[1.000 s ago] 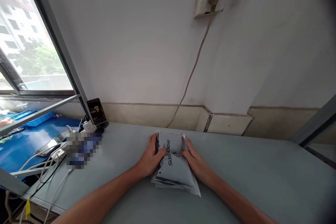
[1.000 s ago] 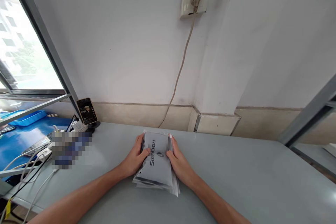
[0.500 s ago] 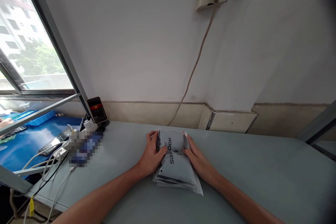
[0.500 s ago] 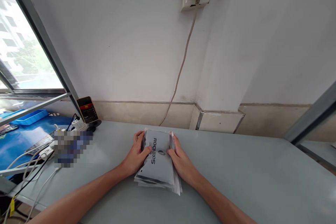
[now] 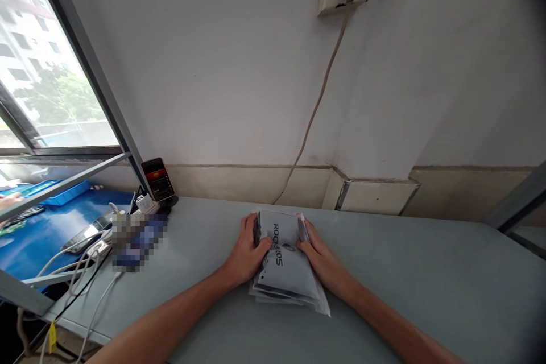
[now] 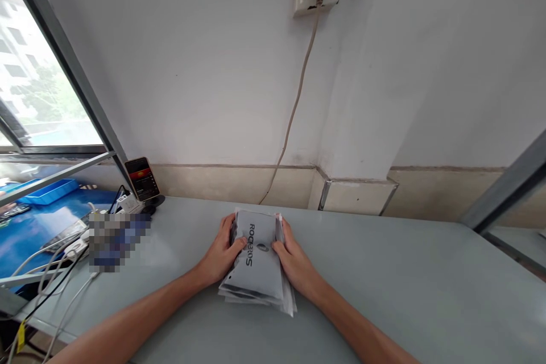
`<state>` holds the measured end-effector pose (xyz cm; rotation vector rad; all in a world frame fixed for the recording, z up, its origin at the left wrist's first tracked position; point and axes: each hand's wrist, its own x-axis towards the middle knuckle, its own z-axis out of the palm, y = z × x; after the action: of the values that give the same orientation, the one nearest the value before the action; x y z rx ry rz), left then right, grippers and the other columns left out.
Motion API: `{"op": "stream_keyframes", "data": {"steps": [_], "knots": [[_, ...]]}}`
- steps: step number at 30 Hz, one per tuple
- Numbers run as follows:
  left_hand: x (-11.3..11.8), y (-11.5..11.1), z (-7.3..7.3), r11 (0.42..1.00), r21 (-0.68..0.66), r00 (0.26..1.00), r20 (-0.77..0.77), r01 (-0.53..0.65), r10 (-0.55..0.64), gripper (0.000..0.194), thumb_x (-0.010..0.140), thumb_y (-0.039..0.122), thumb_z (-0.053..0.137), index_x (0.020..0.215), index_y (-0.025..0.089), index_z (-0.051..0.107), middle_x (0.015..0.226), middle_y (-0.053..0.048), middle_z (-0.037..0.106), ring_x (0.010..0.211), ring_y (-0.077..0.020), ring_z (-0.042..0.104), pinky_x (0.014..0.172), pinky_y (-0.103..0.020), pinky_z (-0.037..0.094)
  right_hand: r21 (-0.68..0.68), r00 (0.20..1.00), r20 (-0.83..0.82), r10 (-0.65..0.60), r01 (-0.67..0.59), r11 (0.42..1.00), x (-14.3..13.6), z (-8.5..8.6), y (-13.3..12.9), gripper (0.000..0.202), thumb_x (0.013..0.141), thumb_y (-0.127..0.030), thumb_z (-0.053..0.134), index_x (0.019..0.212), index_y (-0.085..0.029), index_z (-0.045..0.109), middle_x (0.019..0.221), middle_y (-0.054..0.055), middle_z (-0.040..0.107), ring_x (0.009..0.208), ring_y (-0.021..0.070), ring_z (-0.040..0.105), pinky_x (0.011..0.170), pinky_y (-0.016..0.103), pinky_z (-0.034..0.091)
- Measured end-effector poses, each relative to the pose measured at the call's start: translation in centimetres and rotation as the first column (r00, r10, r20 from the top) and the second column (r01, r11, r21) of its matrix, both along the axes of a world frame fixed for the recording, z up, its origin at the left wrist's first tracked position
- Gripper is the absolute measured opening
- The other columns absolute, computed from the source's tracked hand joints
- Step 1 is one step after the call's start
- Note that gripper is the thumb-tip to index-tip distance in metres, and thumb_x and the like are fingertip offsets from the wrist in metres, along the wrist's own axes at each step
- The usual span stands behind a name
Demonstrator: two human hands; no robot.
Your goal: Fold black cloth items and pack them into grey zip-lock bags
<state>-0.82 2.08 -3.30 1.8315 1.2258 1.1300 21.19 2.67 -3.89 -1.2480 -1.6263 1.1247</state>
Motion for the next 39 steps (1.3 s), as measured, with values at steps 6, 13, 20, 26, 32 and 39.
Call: {"op": "stream_keyframes", "data": {"steps": [6, 13, 20, 26, 32, 39], "knots": [[0.01, -0.15, 0.22, 0.998, -0.058, 0.999, 0.037, 0.002, 0.0, 0.065, 0.097, 0.037, 0.058, 0.155, 0.02, 0.035, 0.155, -0.013, 0.046, 0.149, -0.0317, 0.036, 0.126, -0.048, 0.027, -0.017, 1.0, -0.004, -0.01, 0.009, 1.0, -0.08, 0.14, -0.13, 0.083, 0.093, -0.047, 0.046, 0.167, -0.026, 0.017, 0.172, 0.0, 0.027, 0.16, 0.0268, 0.018, 0.13, 0.043, 0.021], [0.05, -0.21, 0.42, 1.0, -0.003, 0.999, -0.017, -0.027, 0.027, 0.053, 0.096, 0.03, 0.057, 0.146, 0.02, 0.042, 0.152, -0.014, 0.037, 0.144, -0.0285, 0.039, 0.125, -0.043, 0.028, -0.011, 1.0, 0.011, -0.016, 0.016, 1.0, 0.04, -0.12, 0.06, 0.082, 0.093, -0.048, 0.045, 0.167, -0.027, 0.018, 0.173, -0.001, 0.025, 0.161, 0.0266, 0.016, 0.13, 0.042, 0.021], [0.09, -0.24, 0.34, 0.999, -0.016, 0.999, -0.016, -0.05, 0.05, 0.051, 0.095, 0.031, 0.059, 0.143, 0.02, 0.043, 0.147, -0.013, 0.034, 0.14, -0.0286, 0.042, 0.123, -0.044, 0.031, 0.001, 1.0, 0.006, -0.006, 0.006, 1.0, 0.03, 0.0, -0.08, 0.078, 0.096, -0.047, 0.044, 0.166, -0.025, 0.019, 0.173, 0.003, 0.027, 0.158, 0.0269, 0.025, 0.129, 0.044, 0.024], [0.05, -0.17, 0.17, 0.999, -0.006, 0.999, -0.013, -0.039, 0.039, 0.05, 0.096, 0.03, 0.058, 0.143, 0.02, 0.043, 0.149, -0.013, 0.034, 0.141, -0.0285, 0.041, 0.122, -0.044, 0.032, 0.003, 1.0, 0.009, -0.008, 0.008, 1.0, 0.06, -0.28, 0.11, 0.078, 0.095, -0.046, 0.044, 0.166, -0.025, 0.019, 0.173, 0.002, 0.026, 0.159, 0.0249, 0.022, 0.13, 0.043, 0.02], [0.01, -0.14, 0.12, 1.0, 0.0, 0.999, -0.013, -0.029, 0.029, 0.051, 0.097, 0.028, 0.057, 0.145, 0.02, 0.042, 0.149, -0.013, 0.034, 0.142, -0.0272, 0.04, 0.124, -0.042, 0.03, 0.005, 1.0, 0.007, -0.018, 0.018, 1.0, 0.02, -0.57, 0.21, 0.08, 0.094, -0.044, 0.043, 0.167, -0.021, 0.017, 0.174, 0.003, 0.022, 0.16, 0.0231, 0.017, 0.131, 0.042, 0.015], [0.03, -0.13, 0.02, 1.0, 0.0, 1.0, -0.003, -0.03, 0.03, 0.052, 0.097, 0.029, 0.057, 0.145, 0.02, 0.042, 0.15, -0.013, 0.034, 0.143, -0.0274, 0.039, 0.125, -0.042, 0.028, 0.003, 1.0, 0.013, -0.028, 0.028, 1.0, 0.04, -0.74, 0.27, 0.081, 0.093, -0.045, 0.044, 0.167, -0.023, 0.019, 0.174, 0.001, 0.021, 0.161, 0.0229, 0.015, 0.131, 0.041, 0.014]]}}
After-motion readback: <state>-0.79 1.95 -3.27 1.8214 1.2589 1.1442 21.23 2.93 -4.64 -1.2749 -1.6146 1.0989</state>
